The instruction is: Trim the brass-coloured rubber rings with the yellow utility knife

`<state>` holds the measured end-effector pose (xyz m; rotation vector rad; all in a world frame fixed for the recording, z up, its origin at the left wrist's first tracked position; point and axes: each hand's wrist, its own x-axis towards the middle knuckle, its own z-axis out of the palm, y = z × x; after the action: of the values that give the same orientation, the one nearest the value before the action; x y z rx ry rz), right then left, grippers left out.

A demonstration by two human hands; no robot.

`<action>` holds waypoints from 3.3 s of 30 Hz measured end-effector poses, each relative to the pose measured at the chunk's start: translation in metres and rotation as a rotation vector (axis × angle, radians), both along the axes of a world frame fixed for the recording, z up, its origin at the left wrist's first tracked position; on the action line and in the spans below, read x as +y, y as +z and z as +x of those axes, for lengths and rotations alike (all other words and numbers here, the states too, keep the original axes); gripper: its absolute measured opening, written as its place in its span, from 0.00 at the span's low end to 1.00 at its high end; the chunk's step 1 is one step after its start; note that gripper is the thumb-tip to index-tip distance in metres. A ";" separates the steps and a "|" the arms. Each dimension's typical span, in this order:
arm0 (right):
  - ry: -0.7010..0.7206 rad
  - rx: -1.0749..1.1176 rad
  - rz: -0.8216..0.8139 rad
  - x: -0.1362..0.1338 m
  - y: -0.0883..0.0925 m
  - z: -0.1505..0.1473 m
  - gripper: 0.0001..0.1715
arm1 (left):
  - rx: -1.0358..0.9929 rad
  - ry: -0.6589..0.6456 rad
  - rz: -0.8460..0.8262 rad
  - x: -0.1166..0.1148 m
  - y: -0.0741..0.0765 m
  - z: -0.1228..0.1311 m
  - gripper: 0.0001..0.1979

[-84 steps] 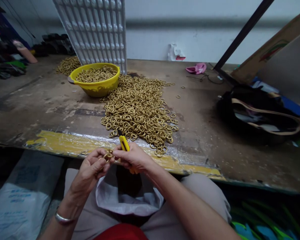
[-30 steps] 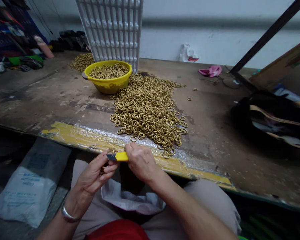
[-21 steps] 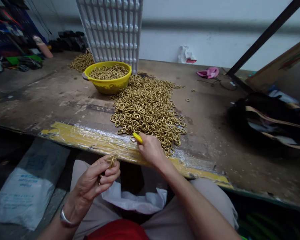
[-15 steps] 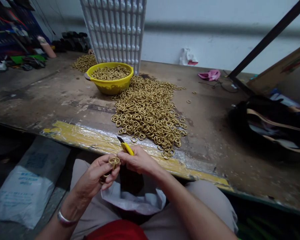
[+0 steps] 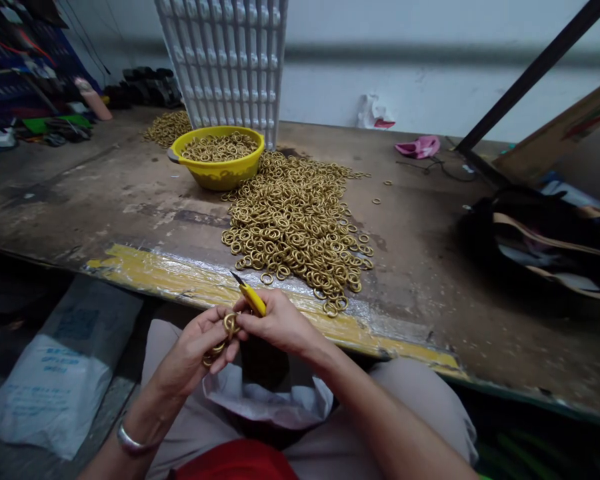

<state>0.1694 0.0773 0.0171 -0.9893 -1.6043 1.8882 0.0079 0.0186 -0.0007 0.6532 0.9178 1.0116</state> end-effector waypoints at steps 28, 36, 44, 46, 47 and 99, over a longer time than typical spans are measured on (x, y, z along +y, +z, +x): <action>0.080 -0.831 1.045 -0.009 -0.014 0.003 0.03 | 0.241 0.045 0.225 0.006 -0.004 -0.018 0.10; -0.026 -1.170 0.897 0.018 -0.020 0.012 0.10 | 0.377 -0.122 0.450 -0.008 0.032 -0.012 0.11; -0.082 -1.194 0.903 0.033 -0.033 -0.005 0.08 | -0.169 0.052 0.073 0.003 -0.001 -0.013 0.16; -0.085 -1.199 0.865 0.039 -0.036 -0.008 0.09 | -0.234 0.062 0.017 0.004 -0.010 -0.016 0.11; -0.085 -1.200 0.850 0.042 -0.036 -0.008 0.09 | -0.266 0.054 -0.007 0.004 -0.014 -0.017 0.10; -0.207 -1.201 0.864 0.031 -0.020 0.014 0.08 | 0.557 -0.231 0.620 -0.005 0.017 -0.001 0.11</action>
<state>0.1832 0.1086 -0.0025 -1.8256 -2.4033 0.1699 0.0066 0.0137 0.0163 1.5840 0.9702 0.9155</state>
